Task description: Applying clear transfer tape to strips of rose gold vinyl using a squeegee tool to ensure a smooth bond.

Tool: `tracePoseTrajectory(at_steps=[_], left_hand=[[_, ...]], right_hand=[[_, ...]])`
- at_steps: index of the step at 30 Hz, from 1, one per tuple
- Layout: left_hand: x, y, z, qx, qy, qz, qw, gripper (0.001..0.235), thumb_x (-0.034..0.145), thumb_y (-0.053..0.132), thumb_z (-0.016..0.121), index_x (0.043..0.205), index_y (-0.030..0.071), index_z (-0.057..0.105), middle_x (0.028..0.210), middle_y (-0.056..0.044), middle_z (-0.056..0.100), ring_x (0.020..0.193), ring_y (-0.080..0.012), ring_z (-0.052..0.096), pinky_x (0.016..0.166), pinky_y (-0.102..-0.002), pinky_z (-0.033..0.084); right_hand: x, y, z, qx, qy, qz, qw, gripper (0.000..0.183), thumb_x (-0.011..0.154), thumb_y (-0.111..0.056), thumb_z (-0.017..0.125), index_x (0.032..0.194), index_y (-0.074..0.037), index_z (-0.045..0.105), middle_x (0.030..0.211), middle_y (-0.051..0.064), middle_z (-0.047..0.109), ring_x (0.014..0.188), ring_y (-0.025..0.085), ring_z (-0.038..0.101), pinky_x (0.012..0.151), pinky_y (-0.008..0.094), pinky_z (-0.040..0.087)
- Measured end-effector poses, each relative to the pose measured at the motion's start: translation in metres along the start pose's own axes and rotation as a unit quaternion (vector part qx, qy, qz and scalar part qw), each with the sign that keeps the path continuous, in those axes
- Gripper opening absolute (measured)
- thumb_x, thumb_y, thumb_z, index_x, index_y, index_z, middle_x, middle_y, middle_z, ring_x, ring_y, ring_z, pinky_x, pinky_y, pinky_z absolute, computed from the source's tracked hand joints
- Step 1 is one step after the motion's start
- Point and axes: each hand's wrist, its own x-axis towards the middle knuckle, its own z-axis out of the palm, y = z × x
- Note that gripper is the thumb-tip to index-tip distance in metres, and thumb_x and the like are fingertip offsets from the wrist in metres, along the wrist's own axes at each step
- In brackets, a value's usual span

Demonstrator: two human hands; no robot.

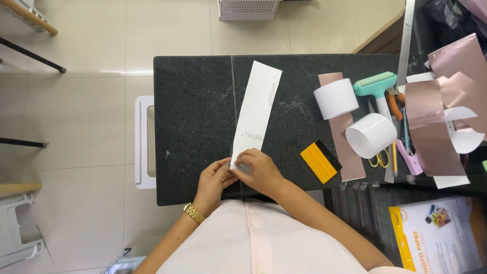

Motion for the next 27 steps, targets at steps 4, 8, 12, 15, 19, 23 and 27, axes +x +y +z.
tracePoseTrajectory(at_steps=[4,8,12,15,19,23,27], left_hand=[[0.007,-0.004,0.001,-0.005,0.028,-0.018,0.999,0.027,0.094,0.012,0.069,0.112,-0.007,0.069,0.088,-0.019,0.076,0.078,-0.0284,0.077,0.077,-0.042,0.066],[0.003,0.001,0.004,-0.012,0.030,-0.024,0.999,0.022,0.090,0.007,0.071,0.105,-0.010,0.070,0.086,-0.020,0.073,0.080,-0.0318,0.077,0.080,-0.045,0.065],[0.002,0.002,0.006,-0.031,0.041,-0.037,0.998,0.017,0.086,0.005,0.075,0.097,-0.008,0.073,0.083,-0.019,0.073,0.078,-0.0296,0.077,0.081,-0.044,0.065],[0.012,-0.007,0.000,-0.039,0.044,-0.045,0.997,0.019,0.085,0.009,0.079,0.097,-0.004,0.073,0.083,-0.016,0.073,0.076,-0.0248,0.076,0.079,-0.040,0.065],[0.006,0.001,0.004,-0.041,0.045,-0.049,0.997,0.019,0.086,0.007,0.077,0.098,-0.007,0.071,0.083,-0.017,0.072,0.080,-0.0274,0.075,0.083,-0.044,0.064],[0.001,0.006,0.008,-0.041,0.040,-0.059,0.997,0.020,0.087,0.008,0.077,0.099,-0.007,0.071,0.085,-0.018,0.073,0.080,-0.0276,0.075,0.084,-0.045,0.063],[-0.001,0.008,0.011,-0.035,0.036,-0.059,0.997,0.022,0.087,0.009,0.076,0.101,-0.008,0.070,0.087,-0.018,0.073,0.082,-0.0282,0.075,0.084,-0.045,0.063]], right_hand=[[-0.004,-0.001,-0.002,-0.001,-0.005,0.012,1.000,0.017,0.082,-0.024,0.082,0.089,-0.010,0.076,0.094,0.004,0.075,0.096,0.022,0.072,0.082,0.032,0.060],[-0.004,0.006,-0.005,0.086,-0.024,0.064,0.994,0.010,0.081,-0.016,0.082,0.088,-0.012,0.078,0.094,0.004,0.077,0.095,0.024,0.073,0.084,0.033,0.059],[-0.001,-0.002,-0.017,0.109,-0.042,0.090,0.989,0.013,0.079,-0.019,0.083,0.090,-0.012,0.080,0.095,0.005,0.078,0.094,0.024,0.074,0.084,0.034,0.058],[-0.001,-0.010,-0.025,0.115,-0.053,0.088,0.988,0.025,0.074,-0.024,0.089,0.093,-0.010,0.080,0.097,0.007,0.079,0.096,0.027,0.074,0.084,0.035,0.059],[0.001,-0.012,-0.027,0.123,-0.057,0.100,0.986,0.015,0.081,-0.017,0.084,0.094,-0.010,0.080,0.098,0.008,0.079,0.095,0.027,0.074,0.086,0.036,0.057],[0.001,-0.003,-0.025,0.156,-0.066,0.125,0.978,0.010,0.083,-0.014,0.081,0.093,-0.011,0.081,0.099,0.005,0.079,0.095,0.023,0.074,0.087,0.035,0.056],[0.003,-0.001,-0.025,0.170,-0.080,0.151,0.971,0.009,0.084,-0.011,0.079,0.093,-0.011,0.081,0.100,0.006,0.079,0.095,0.022,0.073,0.088,0.035,0.055]])
